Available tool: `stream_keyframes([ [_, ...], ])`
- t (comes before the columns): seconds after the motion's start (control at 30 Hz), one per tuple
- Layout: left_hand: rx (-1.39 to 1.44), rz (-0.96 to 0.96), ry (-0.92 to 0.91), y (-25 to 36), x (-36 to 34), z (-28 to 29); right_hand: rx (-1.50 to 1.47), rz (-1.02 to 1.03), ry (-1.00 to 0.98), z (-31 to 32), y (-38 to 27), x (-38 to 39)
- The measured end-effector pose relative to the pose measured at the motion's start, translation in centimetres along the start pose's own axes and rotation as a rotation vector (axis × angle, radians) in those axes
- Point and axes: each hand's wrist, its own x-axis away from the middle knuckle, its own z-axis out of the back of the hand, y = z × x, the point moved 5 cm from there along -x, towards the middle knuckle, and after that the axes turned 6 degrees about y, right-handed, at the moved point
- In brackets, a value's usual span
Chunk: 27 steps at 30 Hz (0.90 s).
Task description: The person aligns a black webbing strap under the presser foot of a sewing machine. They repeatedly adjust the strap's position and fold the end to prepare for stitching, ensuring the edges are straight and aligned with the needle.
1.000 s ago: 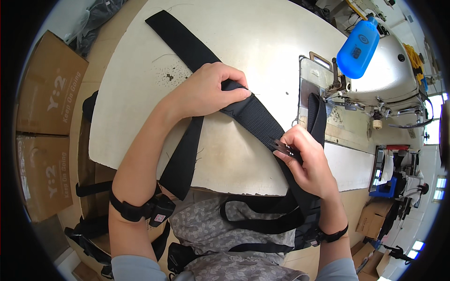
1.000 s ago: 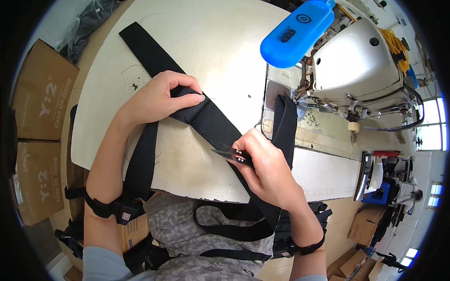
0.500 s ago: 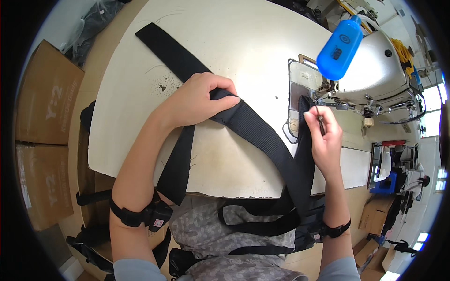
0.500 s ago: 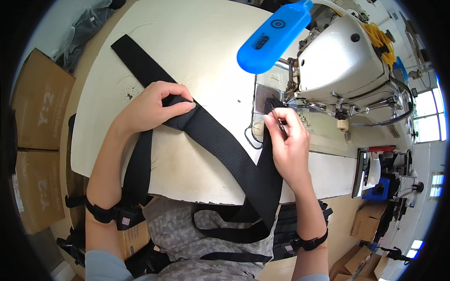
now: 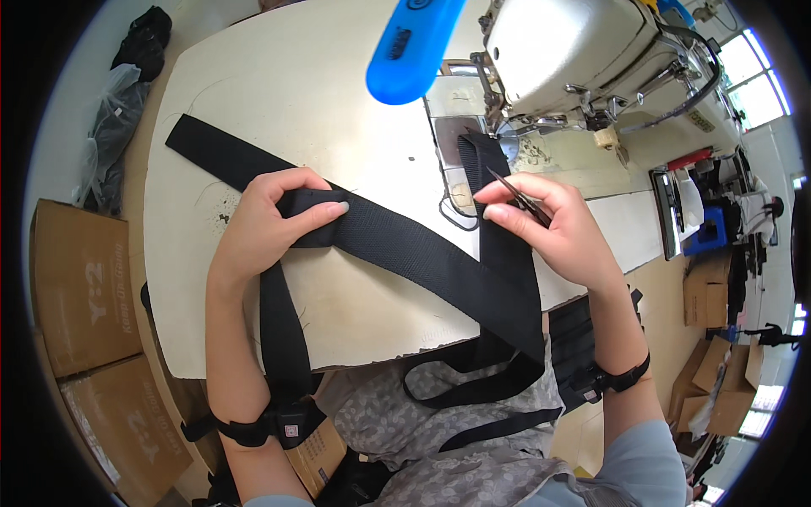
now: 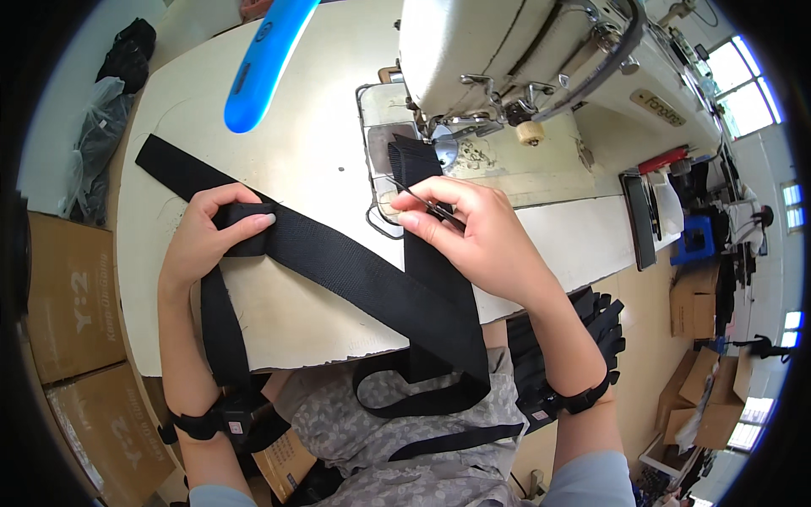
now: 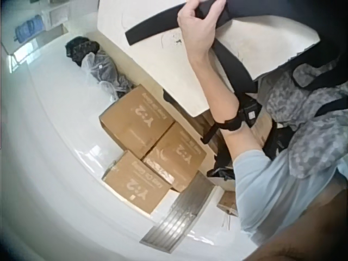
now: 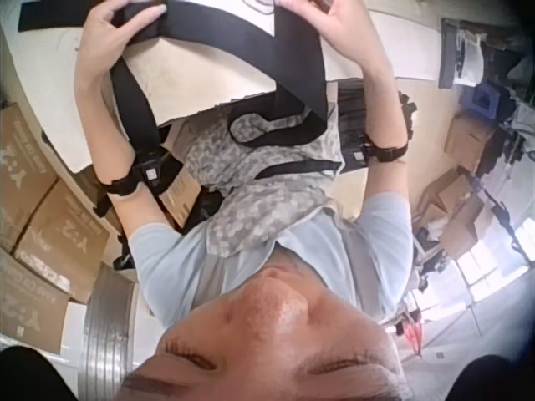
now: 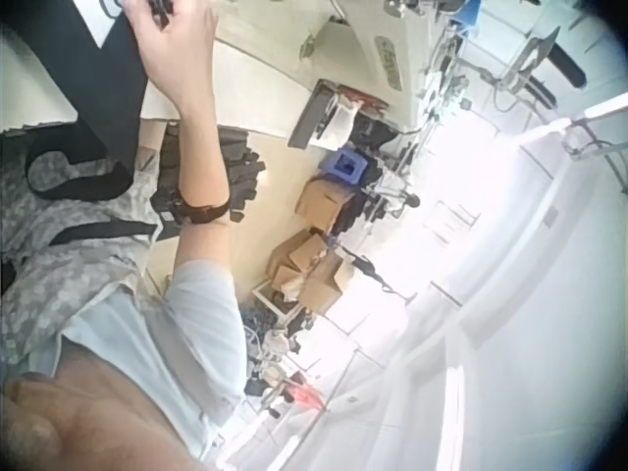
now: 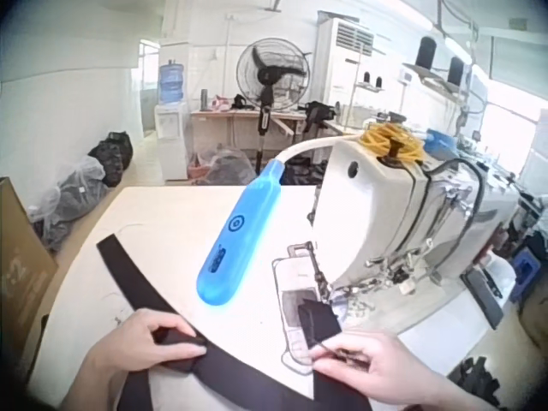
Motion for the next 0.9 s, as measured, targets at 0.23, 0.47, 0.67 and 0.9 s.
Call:
stream_keyframes([
  [0.23,-0.045,-0.037,0.009,0.2,0.3,0.3,0.2,-0.145,-0.108,1.8,0.3,5.7],
  [0.47,-0.117,-0.067,0.054,0.4,0.3,0.3,0.287,-0.196,-0.12,1.1,1.3,9.8],
  [0.67,-0.153,-0.049,0.119,0.9,0.1,-0.1,0.087,-0.256,-0.173,2.5,2.1,9.6],
  [0.9,-0.102,0.008,0.033,1.0,1.1,-0.6,0.116,-0.302,-0.164,6.9,0.5,9.6],
])
